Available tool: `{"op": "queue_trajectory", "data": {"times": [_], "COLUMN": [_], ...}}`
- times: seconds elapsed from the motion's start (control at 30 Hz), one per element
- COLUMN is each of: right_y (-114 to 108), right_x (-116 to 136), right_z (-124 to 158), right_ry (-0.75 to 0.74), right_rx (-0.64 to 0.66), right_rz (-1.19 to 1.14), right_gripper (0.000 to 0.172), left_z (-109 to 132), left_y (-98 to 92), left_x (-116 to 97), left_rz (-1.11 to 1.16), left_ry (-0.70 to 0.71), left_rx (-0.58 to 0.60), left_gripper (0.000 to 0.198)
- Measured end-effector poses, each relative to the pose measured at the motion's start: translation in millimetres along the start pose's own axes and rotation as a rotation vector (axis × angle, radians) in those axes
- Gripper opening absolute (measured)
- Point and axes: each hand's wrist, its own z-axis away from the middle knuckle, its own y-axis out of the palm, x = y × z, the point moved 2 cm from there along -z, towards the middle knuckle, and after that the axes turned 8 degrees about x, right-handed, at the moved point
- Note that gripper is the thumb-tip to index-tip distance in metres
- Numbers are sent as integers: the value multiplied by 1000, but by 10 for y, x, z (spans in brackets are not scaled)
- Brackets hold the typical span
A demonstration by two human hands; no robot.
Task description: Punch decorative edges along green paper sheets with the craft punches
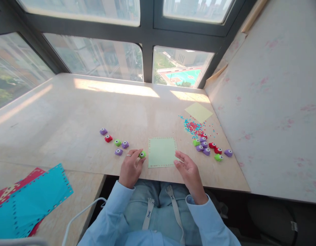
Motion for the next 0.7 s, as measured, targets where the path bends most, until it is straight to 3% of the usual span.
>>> {"op": "queue_trajectory", "data": {"times": [0.07, 0.17, 0.27, 0.53, 0.7], "right_y": [-144, -240, -225, -152, -183], "right_x": [-24, -22, 14, 23, 38], "right_z": [-70, -115, -109, -136, -230], "right_ry": [71, 163, 187, 221, 235], "right_rx": [-58, -39, -4, -15, 92], "right_rz": [-25, -95, -171, -430, -419], "right_gripper": [56, 62, 61, 42, 46], "left_z": [-7, -10, -13, -33, -41], "left_y": [-28, -11, 50, 160, 176], "left_x": [107, 152, 112, 58, 69], "left_rz": [-78, -125, -151, -157, -138], "left_ry": [31, 91, 118, 108, 101], "left_rx": [24, 91, 150, 149, 137], "left_gripper": [25, 26, 26, 29, 28]}}
